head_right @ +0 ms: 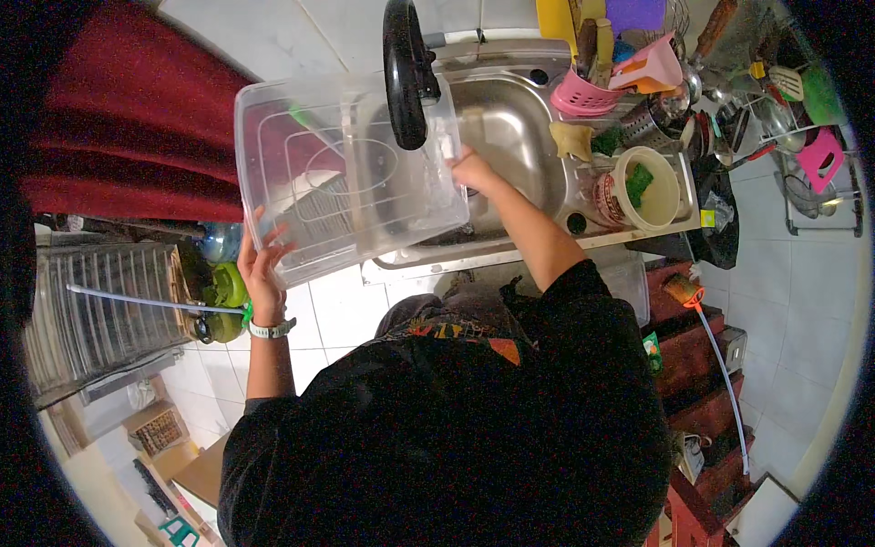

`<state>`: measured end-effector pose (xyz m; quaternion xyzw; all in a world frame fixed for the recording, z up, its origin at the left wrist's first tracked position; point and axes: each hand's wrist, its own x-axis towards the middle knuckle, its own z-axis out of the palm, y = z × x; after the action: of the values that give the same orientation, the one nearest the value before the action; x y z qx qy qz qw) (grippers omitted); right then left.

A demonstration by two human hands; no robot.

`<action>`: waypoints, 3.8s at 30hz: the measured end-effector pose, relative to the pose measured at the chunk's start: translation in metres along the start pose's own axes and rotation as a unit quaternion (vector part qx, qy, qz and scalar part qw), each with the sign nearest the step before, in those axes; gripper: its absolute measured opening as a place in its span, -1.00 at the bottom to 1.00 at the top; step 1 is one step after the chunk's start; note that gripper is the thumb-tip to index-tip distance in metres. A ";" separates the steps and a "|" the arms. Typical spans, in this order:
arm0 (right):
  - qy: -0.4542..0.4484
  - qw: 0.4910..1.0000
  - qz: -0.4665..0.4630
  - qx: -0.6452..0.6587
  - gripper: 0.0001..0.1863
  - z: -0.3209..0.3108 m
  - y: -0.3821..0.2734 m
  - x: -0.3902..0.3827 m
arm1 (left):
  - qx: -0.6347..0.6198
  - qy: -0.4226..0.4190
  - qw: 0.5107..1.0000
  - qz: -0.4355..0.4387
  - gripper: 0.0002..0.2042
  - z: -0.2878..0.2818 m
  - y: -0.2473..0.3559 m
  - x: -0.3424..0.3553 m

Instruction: The person scrubs the interior and exterior surfaces of a plastic storage container with a sponge, rinses it under a running faucet, and places it on a nearby surface.

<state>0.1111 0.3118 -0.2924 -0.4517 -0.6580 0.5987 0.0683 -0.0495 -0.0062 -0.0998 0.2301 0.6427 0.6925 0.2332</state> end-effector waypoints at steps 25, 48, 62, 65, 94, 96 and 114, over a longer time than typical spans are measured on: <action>-0.307 0.909 -0.099 -0.264 -0.59 -0.010 -0.115 -0.044 | 0.347 0.086 0.874 0.329 -0.46 0.046 0.044 -0.063; -0.232 0.903 -0.217 -0.290 -0.63 -0.020 -0.141 -0.082 | 0.396 0.059 0.800 0.448 -0.42 0.075 0.072 -0.047; -0.240 0.864 -0.396 -0.199 -0.66 -0.025 -0.079 -0.113 | 0.054 0.186 0.980 0.039 -0.41 0.083 0.103 -0.046; -0.117 0.859 -0.451 -0.213 -0.78 -0.031 -0.069 -0.121 | 0.010 0.085 0.996 -0.014 -0.48 0.076 0.109 -0.048; 0.044 0.937 -0.346 -0.002 -0.79 -0.129 -0.087 -0.065 | 0.174 -0.391 0.903 -0.050 -0.77 0.187 0.122 0.001; 0.024 0.942 -0.335 -0.021 -0.77 -0.127 -0.108 -0.067 | 0.157 -0.337 0.928 -0.027 -0.77 0.185 0.119 -0.002; -0.392 0.897 0.076 0.190 -0.70 -0.049 -0.157 -0.062 | 0.345 -0.366 0.843 0.189 -0.80 0.166 0.149 0.010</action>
<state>0.0975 0.3251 -0.1173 -0.2075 -0.4689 0.8443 -0.1557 0.0409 0.1205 0.0605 0.6495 0.6521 0.3222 0.2214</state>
